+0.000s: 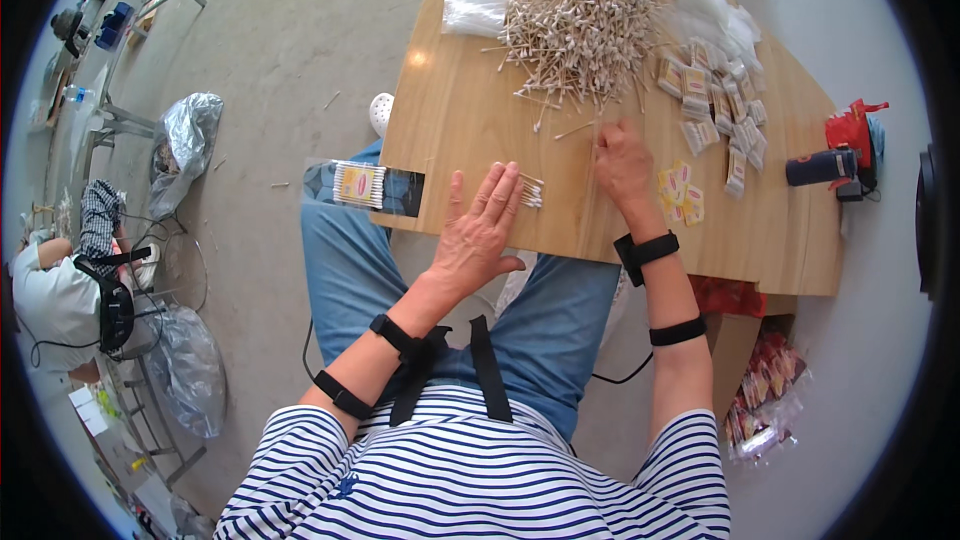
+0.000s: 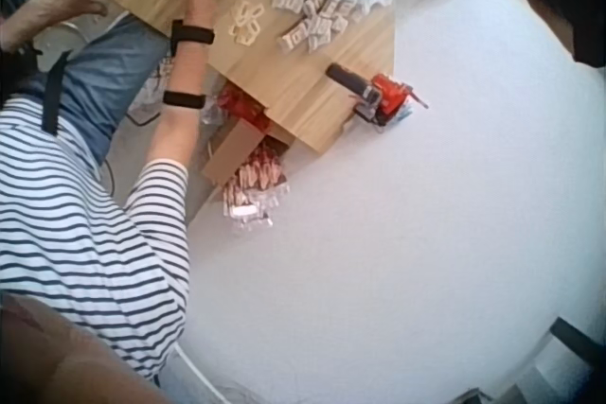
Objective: Packaging cotton swabs into plastic bags and arranging them on a table.
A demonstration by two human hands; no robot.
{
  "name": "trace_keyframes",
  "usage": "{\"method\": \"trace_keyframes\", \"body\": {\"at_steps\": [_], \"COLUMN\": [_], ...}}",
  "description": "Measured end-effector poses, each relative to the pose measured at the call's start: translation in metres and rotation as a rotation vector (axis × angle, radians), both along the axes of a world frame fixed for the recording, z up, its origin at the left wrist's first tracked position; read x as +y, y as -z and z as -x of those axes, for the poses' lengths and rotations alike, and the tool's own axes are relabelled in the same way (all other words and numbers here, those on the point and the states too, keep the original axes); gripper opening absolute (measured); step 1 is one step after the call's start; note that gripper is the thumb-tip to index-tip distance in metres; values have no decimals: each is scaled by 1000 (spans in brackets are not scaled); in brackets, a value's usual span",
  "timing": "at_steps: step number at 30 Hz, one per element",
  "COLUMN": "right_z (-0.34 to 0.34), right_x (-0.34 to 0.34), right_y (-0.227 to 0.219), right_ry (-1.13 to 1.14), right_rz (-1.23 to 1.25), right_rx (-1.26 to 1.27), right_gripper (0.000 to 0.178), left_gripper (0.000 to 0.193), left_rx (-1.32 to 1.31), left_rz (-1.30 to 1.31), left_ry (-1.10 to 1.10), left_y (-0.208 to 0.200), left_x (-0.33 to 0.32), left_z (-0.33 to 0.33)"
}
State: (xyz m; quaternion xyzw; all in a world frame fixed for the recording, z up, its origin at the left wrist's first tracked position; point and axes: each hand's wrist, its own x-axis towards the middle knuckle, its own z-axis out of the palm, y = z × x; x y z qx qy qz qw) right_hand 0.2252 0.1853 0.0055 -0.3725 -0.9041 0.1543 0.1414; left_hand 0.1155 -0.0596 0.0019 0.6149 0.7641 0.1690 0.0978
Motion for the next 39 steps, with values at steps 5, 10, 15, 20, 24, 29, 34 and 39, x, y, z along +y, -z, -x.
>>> {"method": "trace_keyframes", "body": {"at_steps": [5, 10, 15, 20, 24, 29, 34, 39], "right_z": [11, 14, 21, 29, 28, 27, 54, 83], "right_x": [1, 2, -48, -49, -55, -81, -60, -45], "right_y": [-16, -2, 0, -8, -1, 3, -7, 6], "right_ry": [-27, -133, -206, -131, -155, -254, 85, 136], "right_rz": [-33, 113, 123, 265, 204, 143, 69, 10], "right_rx": [123, 18, -16, 37, 156, 162, -4, -25], "right_gripper": [11, 7, 6, 6, 7, 5, 12, 16], "left_gripper": [129, 126, 123, 123, 123, 127, 127, 127], "left_rx": [14, 25, 24, 44, 40, 26, 28, 19], "left_rz": [22, -3, -2, 1, -2, -20, -6, -2], "left_ry": [-6, 4, 1, 2, 3, -4, -4, -9], "left_y": [1, 1, 0, 1, 1, 4, 3, 2], "left_x": [-1, 0, -1, -1, -1, -1, -1, -1], "left_z": [0, 0, 0, 0, 0, 0, 0, -1]}}
